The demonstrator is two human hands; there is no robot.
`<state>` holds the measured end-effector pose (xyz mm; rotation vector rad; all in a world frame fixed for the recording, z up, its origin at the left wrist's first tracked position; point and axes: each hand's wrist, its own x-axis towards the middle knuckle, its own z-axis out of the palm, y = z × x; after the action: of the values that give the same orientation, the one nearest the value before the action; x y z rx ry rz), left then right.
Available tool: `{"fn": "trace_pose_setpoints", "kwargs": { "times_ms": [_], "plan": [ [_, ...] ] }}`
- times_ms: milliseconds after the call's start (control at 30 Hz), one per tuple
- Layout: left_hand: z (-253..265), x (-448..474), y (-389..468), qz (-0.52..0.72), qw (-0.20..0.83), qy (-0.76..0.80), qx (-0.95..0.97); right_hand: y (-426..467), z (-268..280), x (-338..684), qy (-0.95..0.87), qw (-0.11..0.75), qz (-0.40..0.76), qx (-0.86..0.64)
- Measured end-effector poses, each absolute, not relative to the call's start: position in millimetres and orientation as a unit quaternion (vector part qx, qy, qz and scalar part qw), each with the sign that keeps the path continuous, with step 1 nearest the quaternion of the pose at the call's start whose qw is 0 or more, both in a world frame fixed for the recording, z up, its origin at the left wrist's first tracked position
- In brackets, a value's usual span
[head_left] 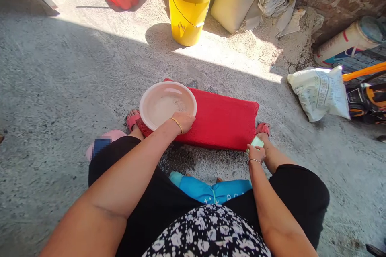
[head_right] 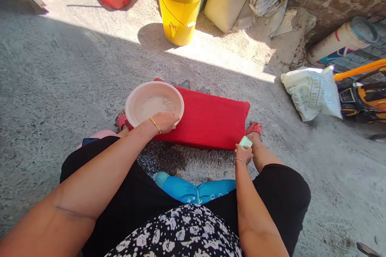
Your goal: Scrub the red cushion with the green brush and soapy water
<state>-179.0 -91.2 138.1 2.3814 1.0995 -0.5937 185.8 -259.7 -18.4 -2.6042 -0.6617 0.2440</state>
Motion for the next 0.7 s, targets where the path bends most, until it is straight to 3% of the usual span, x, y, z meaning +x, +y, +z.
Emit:
{"fn": "trace_pose_setpoints", "kwargs": {
  "times_ms": [233, 400, 533, 700],
  "plan": [
    [136, -179, -90, -0.220, 0.222, 0.398, 0.863, -199, -37, 42, -0.610, 0.112, 0.202, -0.758],
    [139, -177, -90, -0.224, 0.228, 0.399, 0.859, -173, -31, 10, -0.710, 0.029, 0.191, -0.677],
    [138, -175, -88, -0.219, 0.217, 0.393, 0.866, -186, -33, 71, -0.615, 0.044, 0.175, -0.767],
    [139, -178, -88, -0.210, 0.214, 0.393, 0.869, -240, -21, 182, -0.290, 0.121, 0.143, -0.938]
  ]
}}
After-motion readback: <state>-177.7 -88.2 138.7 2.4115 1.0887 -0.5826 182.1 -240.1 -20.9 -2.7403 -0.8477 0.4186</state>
